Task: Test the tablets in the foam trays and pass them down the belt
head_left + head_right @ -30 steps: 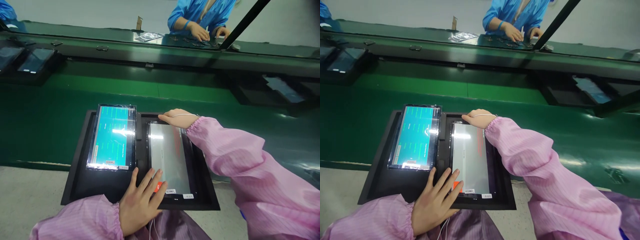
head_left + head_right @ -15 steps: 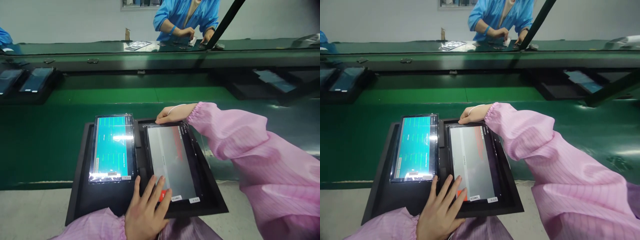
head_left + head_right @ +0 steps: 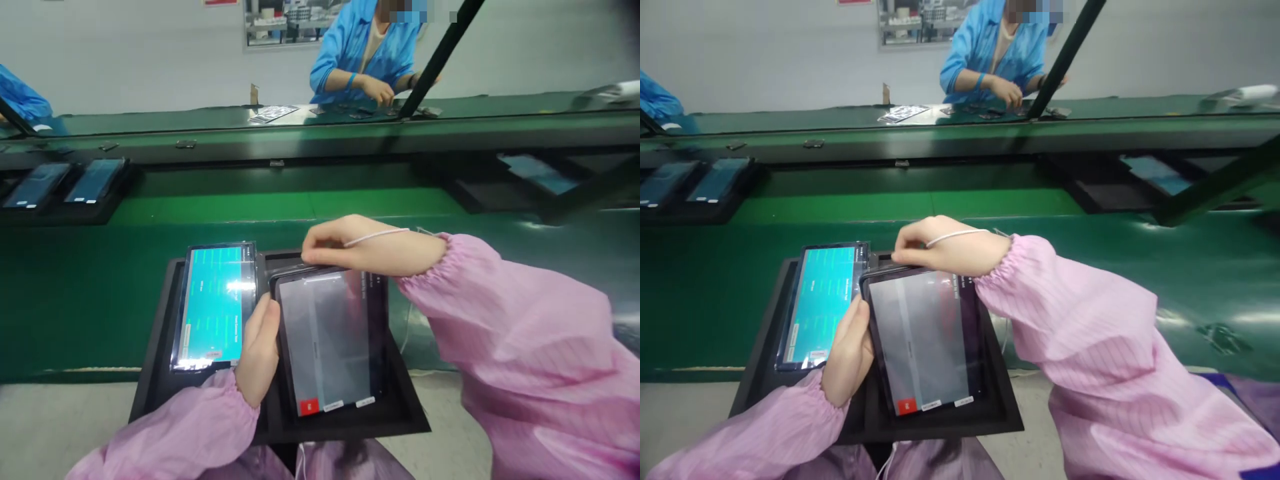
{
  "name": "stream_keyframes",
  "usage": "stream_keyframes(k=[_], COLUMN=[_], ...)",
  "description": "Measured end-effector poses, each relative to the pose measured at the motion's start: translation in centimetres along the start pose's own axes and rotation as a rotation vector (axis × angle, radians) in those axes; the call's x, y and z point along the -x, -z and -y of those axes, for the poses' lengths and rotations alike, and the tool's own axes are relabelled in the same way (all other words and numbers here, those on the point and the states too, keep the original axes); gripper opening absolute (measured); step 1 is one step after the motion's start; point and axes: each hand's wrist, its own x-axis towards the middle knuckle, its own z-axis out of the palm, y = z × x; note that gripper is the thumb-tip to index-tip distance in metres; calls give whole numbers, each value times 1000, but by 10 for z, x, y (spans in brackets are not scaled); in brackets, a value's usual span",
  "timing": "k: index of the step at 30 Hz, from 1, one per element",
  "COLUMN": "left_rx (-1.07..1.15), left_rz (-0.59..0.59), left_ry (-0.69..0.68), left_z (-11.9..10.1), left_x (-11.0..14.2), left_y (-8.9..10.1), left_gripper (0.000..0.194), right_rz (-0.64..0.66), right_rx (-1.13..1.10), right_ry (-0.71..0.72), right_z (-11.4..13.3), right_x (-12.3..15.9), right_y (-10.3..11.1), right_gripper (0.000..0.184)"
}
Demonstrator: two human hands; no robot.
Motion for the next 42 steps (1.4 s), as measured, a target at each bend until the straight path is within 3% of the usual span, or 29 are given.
stream_keyframes(k=[2,4,6,8,11,14,16,20,24,33,38,42], left_rx=[40,77,117,140,141,141,133,112,171,275,239,217], left_rz=[-134,-238,-281,-285,-281,-255,-262,-289,-395,-549,-570,-549], left_ry=[8,4,-39,-126,-254,-302,-327,-380,-411,-368,-367,-386], left_z=[0,-3,-10,-18,-28,-31,-30,-29,-29,-29,-30,-30], left_x=[3,6,6,3,-3,-8,-7,1,10,11,12,13], left_y=[-7,-12,-14,-17,-18,-16,-14,-12,-11,-14,-16,-16], left_gripper=[52,53,51,47,43,40,38,36,37,45,46,44], right_rz=[-348,-589,-644,-652,-790,-1004,-1061,-968,-772,-567,-476,-301], right_rx=[-209,-610,-1080,-1373,-1452,-1293,-1112,-860,-825,-738,-531,-323], right_ry=[-121,-268,-379,-425,-368,-118,69,235,302,287,311,362], right_z=[-18,-45,-73,-94,-104,-88,-68,-28,-9,-2,-2,-1], right_x=[16,33,48,62,82,101,111,116,107,104,109,108], right_y=[5,9,7,-4,-26,-39,-38,-22,-13,-2,10,20], right_gripper=[21,26,34,38,33,28,31,32,29,28,26,28])
